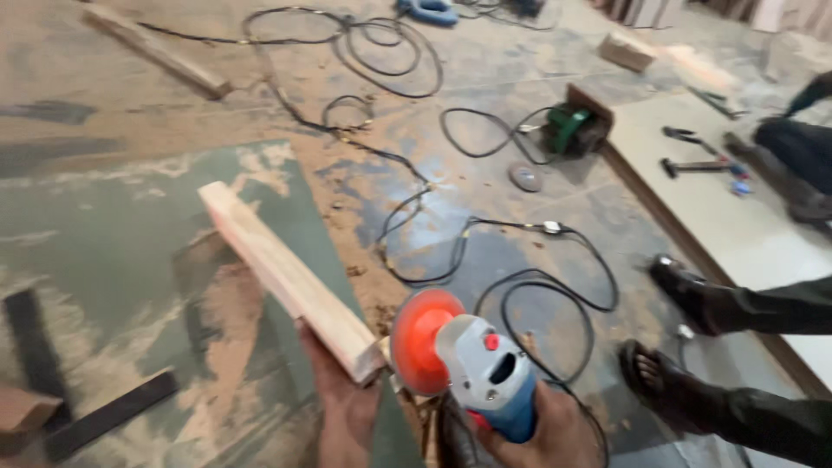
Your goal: The person uses an electric angle grinder with a sanding disc to smooth the surfaces of several wooden planks. They hold the wood with one hand and operate the tool with the other, moving the grinder along the length of the planks to remove roughness and create a smooth finish.
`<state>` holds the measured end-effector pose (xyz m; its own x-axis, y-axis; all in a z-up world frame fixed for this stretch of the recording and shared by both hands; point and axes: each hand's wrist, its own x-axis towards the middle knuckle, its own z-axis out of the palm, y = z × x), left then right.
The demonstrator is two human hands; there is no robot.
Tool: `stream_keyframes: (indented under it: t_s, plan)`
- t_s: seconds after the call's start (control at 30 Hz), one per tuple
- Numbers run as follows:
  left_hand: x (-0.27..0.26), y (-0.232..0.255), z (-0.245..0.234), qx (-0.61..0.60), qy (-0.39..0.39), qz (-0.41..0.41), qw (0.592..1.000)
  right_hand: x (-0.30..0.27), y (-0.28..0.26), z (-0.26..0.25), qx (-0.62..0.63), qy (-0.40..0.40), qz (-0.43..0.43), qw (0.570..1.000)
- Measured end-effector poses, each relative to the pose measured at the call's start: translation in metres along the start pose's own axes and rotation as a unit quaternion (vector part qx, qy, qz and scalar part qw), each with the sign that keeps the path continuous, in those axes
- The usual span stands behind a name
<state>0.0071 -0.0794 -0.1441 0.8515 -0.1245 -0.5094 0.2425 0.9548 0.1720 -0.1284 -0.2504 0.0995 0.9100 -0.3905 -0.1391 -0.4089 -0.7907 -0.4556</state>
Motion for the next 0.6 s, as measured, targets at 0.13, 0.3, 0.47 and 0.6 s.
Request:
stream_keyframes:
  t_s: [0.13, 0.3, 0.47, 0.6]
  plan:
    - [-0.044, 0.021, 0.057, 0.052, 0.093, -0.022, 0.994, 0.003, 0.001, 0.007, 0.019, -0.021, -0.041, 0.999]
    - [-0.057, 0.028, 0.08, 0.086, 0.157, -0.029, 0.983, 0.004, 0.023, 0.038, 0.083, -0.003, -0.15, 0.985]
    - [-0.044, 0.025, 0.062, 0.049, 0.039, 0.003, 0.998, 0.014, 0.05, 0.052, 0.076, -0.03, -0.199, 0.977]
    - [-0.054, 0.028, 0.067, 0.06, 0.063, -0.006, 0.996, 0.019, 0.045, 0.045, 0.074, -0.023, -0.147, 0.986]
